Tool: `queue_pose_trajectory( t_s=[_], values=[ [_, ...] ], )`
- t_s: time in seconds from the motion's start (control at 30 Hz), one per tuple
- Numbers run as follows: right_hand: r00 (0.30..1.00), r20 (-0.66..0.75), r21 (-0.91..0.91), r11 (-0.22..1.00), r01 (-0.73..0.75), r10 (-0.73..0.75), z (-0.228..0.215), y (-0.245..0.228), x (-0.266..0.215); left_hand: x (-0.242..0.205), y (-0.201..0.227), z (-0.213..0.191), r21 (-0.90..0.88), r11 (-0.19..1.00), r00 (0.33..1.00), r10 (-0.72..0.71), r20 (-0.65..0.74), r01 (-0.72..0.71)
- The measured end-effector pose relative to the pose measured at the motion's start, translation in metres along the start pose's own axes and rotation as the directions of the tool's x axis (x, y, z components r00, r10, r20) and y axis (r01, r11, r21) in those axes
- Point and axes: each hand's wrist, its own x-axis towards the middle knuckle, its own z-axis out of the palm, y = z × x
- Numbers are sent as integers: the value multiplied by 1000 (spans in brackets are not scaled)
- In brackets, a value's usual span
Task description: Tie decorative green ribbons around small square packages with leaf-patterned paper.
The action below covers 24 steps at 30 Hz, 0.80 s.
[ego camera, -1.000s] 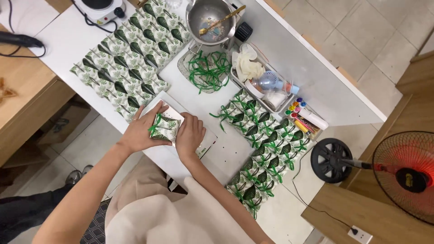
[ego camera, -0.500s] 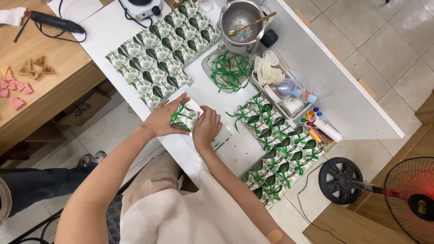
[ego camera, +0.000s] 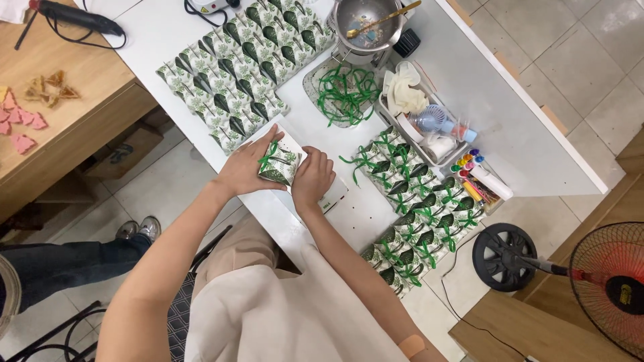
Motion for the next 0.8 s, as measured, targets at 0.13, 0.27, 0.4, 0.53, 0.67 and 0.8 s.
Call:
queue_pose_trajectory(
  t_s=[0.13,0.27,0.4,0.53,0.67,0.8],
  values=[
    [1000,-26,0,1000,16,-16,0,-1,-1,1,2,-4,-21,1000,1000,7,-6,-7],
    [1000,-16,-14,1000,-4,4,-2,-2,-1,1,1,-2,-67,997,999,24,-26,-26],
    [1000,-22,-12,1000,8,-8,-2,-3,-1,3,-2,-1,-51,998,999,23,-34,-25],
    [999,-36,-3,1000,10,-10,0,-4,1,4,-2,-2,-73,997,999,17,-31,-20],
    [999,-44,-13,1000,16,-17,0,-4,1,4,-5,-1,-72,997,999,18,-30,-20],
    [999,-46,-13,1000,14,-14,1,-4,1,5,-7,-1,-76,996,997,53,-55,-57]
  ],
)
